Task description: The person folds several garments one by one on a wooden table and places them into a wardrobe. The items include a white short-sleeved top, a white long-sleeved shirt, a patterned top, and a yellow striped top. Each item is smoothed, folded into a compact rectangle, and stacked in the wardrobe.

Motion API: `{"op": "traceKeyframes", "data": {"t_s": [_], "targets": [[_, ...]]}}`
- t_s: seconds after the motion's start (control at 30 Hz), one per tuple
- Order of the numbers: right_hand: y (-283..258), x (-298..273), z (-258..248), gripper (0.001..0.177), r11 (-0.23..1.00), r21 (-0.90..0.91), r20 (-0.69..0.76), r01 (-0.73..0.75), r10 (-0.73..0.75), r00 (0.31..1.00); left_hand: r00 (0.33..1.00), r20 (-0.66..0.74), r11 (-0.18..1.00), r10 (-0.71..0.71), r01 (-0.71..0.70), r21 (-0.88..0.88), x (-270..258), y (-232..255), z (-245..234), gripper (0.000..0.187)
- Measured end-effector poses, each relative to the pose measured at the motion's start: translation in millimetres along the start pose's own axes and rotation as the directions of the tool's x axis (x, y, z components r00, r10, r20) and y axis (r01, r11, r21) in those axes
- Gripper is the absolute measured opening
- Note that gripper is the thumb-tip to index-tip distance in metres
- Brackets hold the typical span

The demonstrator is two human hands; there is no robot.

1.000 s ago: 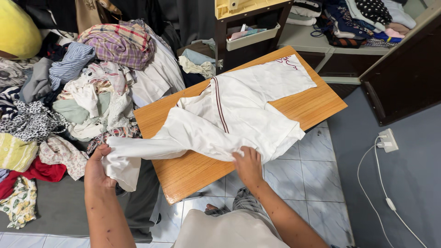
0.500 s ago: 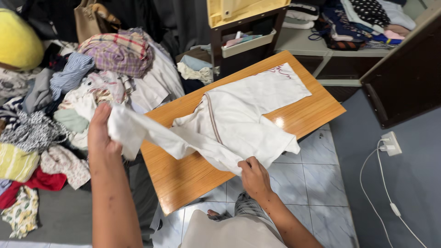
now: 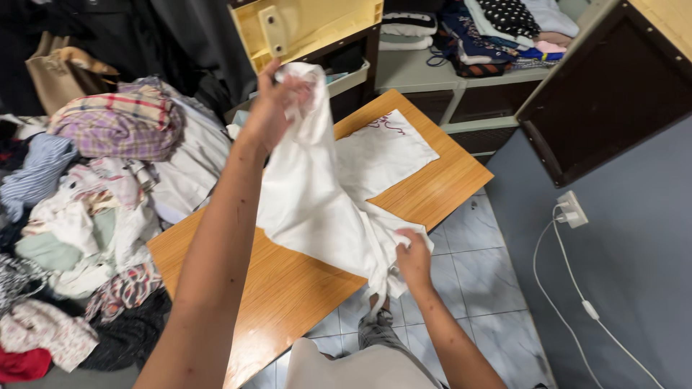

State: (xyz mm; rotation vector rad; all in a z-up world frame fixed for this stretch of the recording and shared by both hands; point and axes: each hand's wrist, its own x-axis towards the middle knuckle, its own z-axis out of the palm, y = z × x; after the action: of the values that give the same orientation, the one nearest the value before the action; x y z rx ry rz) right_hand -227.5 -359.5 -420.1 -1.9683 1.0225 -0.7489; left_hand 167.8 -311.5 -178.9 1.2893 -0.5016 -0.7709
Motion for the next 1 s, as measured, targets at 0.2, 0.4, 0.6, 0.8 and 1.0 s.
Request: {"op": "traceKeyframes", "data": {"t_s": [0.2, 0.4, 0.6, 0.8, 1.0], "targets": [[-20.9, 31.1, -37.7, 0.032, 0.982, 0.183, -0.247, 0.044, 0.003, 0.969, 0.997, -0.072, 0.432, 0.032, 0.051, 0.900, 1.8, -192.9, -91.4, 0.104], [-52.4, 9.0, -36.3, 0.039, 0.936, -0.177, 0.164, 0.303, -0.275, 0.947, 0.922, -0.387, 0.276, -0.012, 0.375, 0.885, -58.3, -278.6, -159.3, 0.068], [-0.7, 43.8, -21.2, 0.022, 0.979, -0.178, 0.275, 0.098, -0.047, 0.960, 0.922, -0.361, 0.372, 0.137, 0.290, 0.882, -126.9, -298.9, -202.6, 0.032], [14.2, 94.8, -17.2, 0.025, 0.872, -0.474, 0.449, 0.127, 0.115, 0.886, 0.891, -0.384, 0.267, -0.244, 0.442, 0.856, -243.5, -319.2, -235.8, 0.038], [-35.6, 138.8, 65.6, 0.052, 0.774, -0.439, 0.606, 0.455, -0.119, 0.787, 0.800, -0.560, 0.421, -0.215, 0.593, 0.686, -324.1, -280.1, -181.3, 0.035]]}}
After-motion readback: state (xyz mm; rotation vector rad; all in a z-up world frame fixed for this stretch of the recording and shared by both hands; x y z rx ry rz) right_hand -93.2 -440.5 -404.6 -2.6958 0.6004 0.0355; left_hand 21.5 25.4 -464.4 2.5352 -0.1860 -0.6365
